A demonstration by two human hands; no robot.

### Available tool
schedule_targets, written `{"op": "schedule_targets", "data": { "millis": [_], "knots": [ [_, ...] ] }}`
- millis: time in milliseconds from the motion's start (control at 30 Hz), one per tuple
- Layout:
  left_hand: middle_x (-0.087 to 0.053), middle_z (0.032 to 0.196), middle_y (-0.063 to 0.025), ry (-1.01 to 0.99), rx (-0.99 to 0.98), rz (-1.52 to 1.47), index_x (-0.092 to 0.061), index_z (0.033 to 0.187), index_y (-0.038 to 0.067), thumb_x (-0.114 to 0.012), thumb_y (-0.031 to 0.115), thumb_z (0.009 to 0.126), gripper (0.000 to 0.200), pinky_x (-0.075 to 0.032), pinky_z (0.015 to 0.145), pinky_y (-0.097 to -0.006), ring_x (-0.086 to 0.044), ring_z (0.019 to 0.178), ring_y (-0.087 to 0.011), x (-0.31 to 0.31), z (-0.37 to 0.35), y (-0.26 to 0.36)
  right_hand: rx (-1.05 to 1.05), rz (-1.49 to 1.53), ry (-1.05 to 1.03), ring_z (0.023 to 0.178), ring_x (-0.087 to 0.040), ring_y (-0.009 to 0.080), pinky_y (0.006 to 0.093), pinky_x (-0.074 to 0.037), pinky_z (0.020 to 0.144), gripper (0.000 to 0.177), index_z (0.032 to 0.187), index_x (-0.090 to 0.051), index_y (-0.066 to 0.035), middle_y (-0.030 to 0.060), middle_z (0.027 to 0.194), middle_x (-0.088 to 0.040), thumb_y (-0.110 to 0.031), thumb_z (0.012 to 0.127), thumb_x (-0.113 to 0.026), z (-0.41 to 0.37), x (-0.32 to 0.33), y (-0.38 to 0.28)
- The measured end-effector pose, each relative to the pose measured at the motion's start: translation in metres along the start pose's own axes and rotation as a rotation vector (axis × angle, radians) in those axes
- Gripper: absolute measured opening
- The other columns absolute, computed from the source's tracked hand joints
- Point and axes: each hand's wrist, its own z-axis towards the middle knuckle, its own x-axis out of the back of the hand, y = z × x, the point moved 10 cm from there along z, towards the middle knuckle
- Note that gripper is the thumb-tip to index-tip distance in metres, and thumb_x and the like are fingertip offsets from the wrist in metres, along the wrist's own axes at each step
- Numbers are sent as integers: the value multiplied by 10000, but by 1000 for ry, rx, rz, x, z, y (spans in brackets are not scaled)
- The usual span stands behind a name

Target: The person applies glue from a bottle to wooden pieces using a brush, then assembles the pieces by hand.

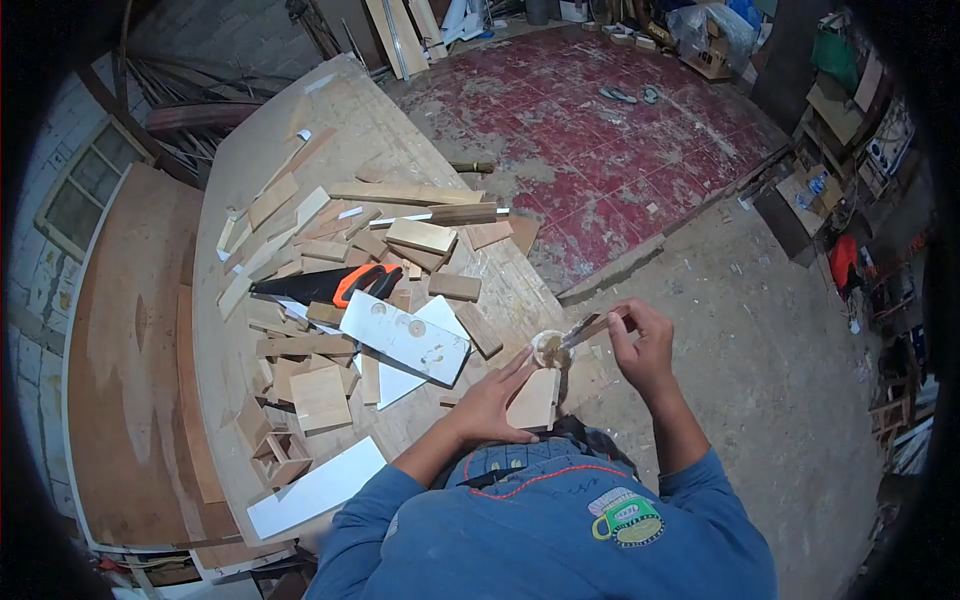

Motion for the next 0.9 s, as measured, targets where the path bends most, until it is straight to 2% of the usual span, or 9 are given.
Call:
{"op": "schedule_targets", "data": {
  "millis": [100, 133, 267, 400, 500, 567, 600, 700, 900],
  "knots": [
    [-246, 1507, -168, 38, 10, -57, -374, 1373, 23, -818, 457, 514, 1060, -390, 1009, -427, -460, 1203, -399, 6, -4, -2, -136, 95, 31, 577, -575, 139, 266, -446, 556, 73, 841, -621, 4, 89, 662, -606, -64, 829, -597, -7, 3, 27],
    [-246, 1503, -183, 67, 18, -71, -367, 1377, 21, -819, 461, 524, 1061, -363, 1038, -419, -416, 1254, -391, 9, -6, -5, -149, 134, 36, 586, -557, 80, 236, -433, 551, 95, 880, -628, 15, 48, 654, -595, -65, 847, -592, -9, 5, 29],
    [-263, 1488, -212, 192, 60, -202, -340, 1396, 12, -821, 475, 556, 1073, -272, 1108, -400, -297, 1365, -351, 17, -16, -17, -230, 240, 73, 609, -545, 45, 221, -433, 561, 108, 909, -626, 24, 9, 666, -591, -60, 850, -593, -11, 6, 31],
    [-282, 1486, -197, 155, 79, -284, -314, 1415, 8, -821, 466, 573, 1084, -237, 1123, -392, -269, 1385, -320, 10, -17, -29, -261, 171, -23, 617, -545, 51, 220, -438, 573, 101, 905, -628, 19, 17, 678, -599, -58, 850, -592, -15, -20, 58],
    [-290, 1487, -186, 129, 120, -566, -300, 1424, 7, -822, 453, 580, 1088, -224, 1125, -378, -260, 1392, -299, 2, -15, -32, -178, 175, 5, 608, -594, 128, 251, -462, 571, 110, 911, -640, -1, 53, 704, -631, -74, 830, -625, -11, -30, 44],
    [-282, 1494, -178, 107, 99, -535, -293, 1428, 5, -822, 457, 583, 1094, -223, 1123, -371, -262, 1391, -285, -1, -13, -29, 65, 11, -154, 648, -633, 259, 327, -496, 601, 156, 929, -653, -23, 103, 753, -661, -81, 784, -655, -12, -51, 6],
    [-282, 1494, -178, 104, 99, -534, -293, 1428, 5, -822, 457, 583, 1094, -223, 1123, -371, -262, 1391, -285, -2, -12, -28, 80, -125, -260, 747, -622, 320, 386, -495, 652, 190, 909, -671, -59, 109, 805, -661, -62, 719, -659, -19, -65, 8],
    [-266, 1498, -178, 68, 62, -466, -279, 1438, 6, -811, 454, 579, 1105, -196, 1131, -391, -241, 1398, -304, -3, -7, -20, 180, -362, -373, 804, -604, 293, 395, -482, 686, 191, 858, -675, -84, 87, 809, -637, -46, 673, -648, -30, -80, 3],
    [-228, 1514, -194, 7, 19, -342, -306, 1417, 6, -814, 469, 578, 1084, -233, 1114, -373, -279, 1382, -323, -9, -4, -3, 152, -393, -445, 778, -595, 309, 419, -474, 676, 123, 797, -675, -84, 97, 767, -610, -127, 684, -653, -35, -92, 13]
  ]
}}
